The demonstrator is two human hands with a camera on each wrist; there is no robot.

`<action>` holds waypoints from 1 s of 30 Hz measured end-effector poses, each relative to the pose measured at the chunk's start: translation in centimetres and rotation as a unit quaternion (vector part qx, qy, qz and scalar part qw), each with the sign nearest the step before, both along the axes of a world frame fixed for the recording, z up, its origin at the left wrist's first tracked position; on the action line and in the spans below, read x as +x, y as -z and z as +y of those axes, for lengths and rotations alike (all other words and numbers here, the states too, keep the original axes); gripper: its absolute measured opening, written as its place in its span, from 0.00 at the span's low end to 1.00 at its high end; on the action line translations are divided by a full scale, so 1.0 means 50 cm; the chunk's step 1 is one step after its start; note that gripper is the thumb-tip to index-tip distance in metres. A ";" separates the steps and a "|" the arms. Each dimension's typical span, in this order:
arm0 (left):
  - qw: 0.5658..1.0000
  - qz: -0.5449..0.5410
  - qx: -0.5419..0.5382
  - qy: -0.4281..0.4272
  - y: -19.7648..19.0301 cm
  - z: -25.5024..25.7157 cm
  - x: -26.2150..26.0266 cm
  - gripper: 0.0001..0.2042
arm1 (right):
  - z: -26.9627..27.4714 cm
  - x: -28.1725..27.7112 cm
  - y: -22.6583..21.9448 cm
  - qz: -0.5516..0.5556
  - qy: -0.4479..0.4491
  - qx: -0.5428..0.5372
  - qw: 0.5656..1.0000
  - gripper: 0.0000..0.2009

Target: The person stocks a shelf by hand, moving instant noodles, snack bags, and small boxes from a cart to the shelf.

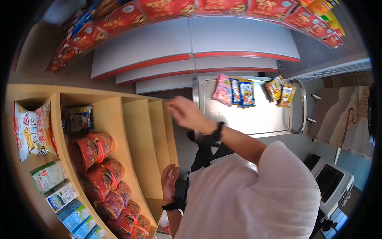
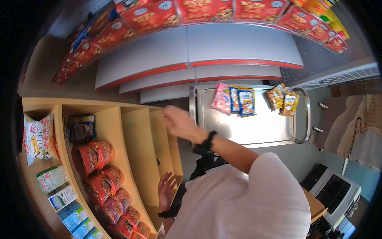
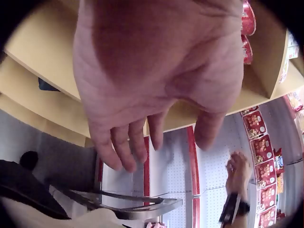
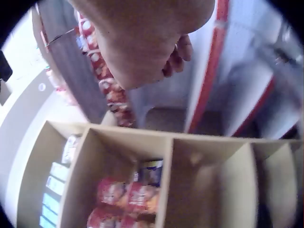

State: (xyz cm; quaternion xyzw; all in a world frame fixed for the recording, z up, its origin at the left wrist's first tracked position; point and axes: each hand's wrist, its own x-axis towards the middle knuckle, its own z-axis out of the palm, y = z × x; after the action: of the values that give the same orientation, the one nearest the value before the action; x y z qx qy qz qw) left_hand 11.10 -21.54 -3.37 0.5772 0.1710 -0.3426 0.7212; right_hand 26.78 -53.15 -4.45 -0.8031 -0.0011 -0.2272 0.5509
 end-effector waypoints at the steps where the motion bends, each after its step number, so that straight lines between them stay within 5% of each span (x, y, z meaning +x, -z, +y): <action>1: 1.000 0.004 0.002 0.003 0.003 -0.013 0.009 0.28 | -0.062 -0.068 0.028 0.045 0.040 0.032 0.998 0.10; 4: 1.000 0.010 -0.014 0.013 0.020 -0.051 0.027 0.27 | -0.260 -0.254 0.182 0.103 0.220 -0.031 0.970 0.17; 7: 1.000 0.010 -0.011 0.024 0.016 -0.096 0.033 0.25 | -0.426 -0.369 0.321 0.238 0.423 -0.090 0.870 0.29; 9: 0.998 0.012 -0.002 0.058 0.010 -0.122 0.034 0.25 | -0.520 -0.393 0.417 0.348 0.463 -0.037 0.814 0.43; 11: 0.997 0.016 0.012 0.073 0.004 -0.148 0.029 0.24 | -0.573 -0.377 0.446 0.399 0.418 0.064 0.814 0.52; 13: 0.995 0.027 0.024 0.097 0.004 -0.159 0.027 0.24 | -0.618 -0.364 0.574 0.455 0.357 0.176 0.797 0.54; 14: 0.994 0.029 0.029 0.097 0.011 -0.157 0.023 0.24 | -0.640 -0.339 0.666 0.509 0.343 -0.026 0.789 0.52; 17: 0.996 0.008 0.046 0.082 -0.020 -0.155 0.018 0.25 | -0.605 -0.282 0.578 0.498 0.325 0.048 0.802 0.57; 18: 0.996 0.014 0.042 0.083 -0.029 -0.158 0.013 0.25 | -0.614 -0.270 0.615 0.510 0.313 0.058 0.799 0.57; 19: 0.995 0.021 0.034 0.088 -0.035 -0.159 0.009 0.25 | -0.650 -0.277 0.752 0.425 0.253 0.107 0.863 0.46; 20: 0.997 0.011 0.034 0.064 -0.039 -0.155 0.004 0.25 | -0.589 -0.265 0.543 0.436 0.210 0.198 0.852 0.32; 21: 0.997 0.009 0.032 0.064 -0.039 -0.148 -0.003 0.26 | -0.588 -0.267 0.550 0.442 0.198 0.171 0.858 0.26; 23: 0.999 0.001 0.031 0.039 -0.044 -0.141 -0.017 0.26 | -0.573 -0.246 0.524 0.524 0.257 0.110 0.805 0.30; 27: 1.000 -0.008 0.018 0.002 -0.042 -0.133 -0.051 0.25 | -0.555 -0.247 0.509 0.384 0.191 0.348 0.834 0.17; 30: 1.000 0.003 0.005 -0.005 -0.031 -0.134 -0.062 0.25 | -0.542 -0.234 0.476 0.463 0.256 0.291 0.797 0.16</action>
State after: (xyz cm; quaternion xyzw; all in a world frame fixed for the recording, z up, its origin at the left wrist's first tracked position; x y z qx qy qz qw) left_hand 8.01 -28.22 -1.82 0.5792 0.1776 -0.3398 0.7194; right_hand 15.06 -80.26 -28.24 -0.5856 0.5256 0.0494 0.6151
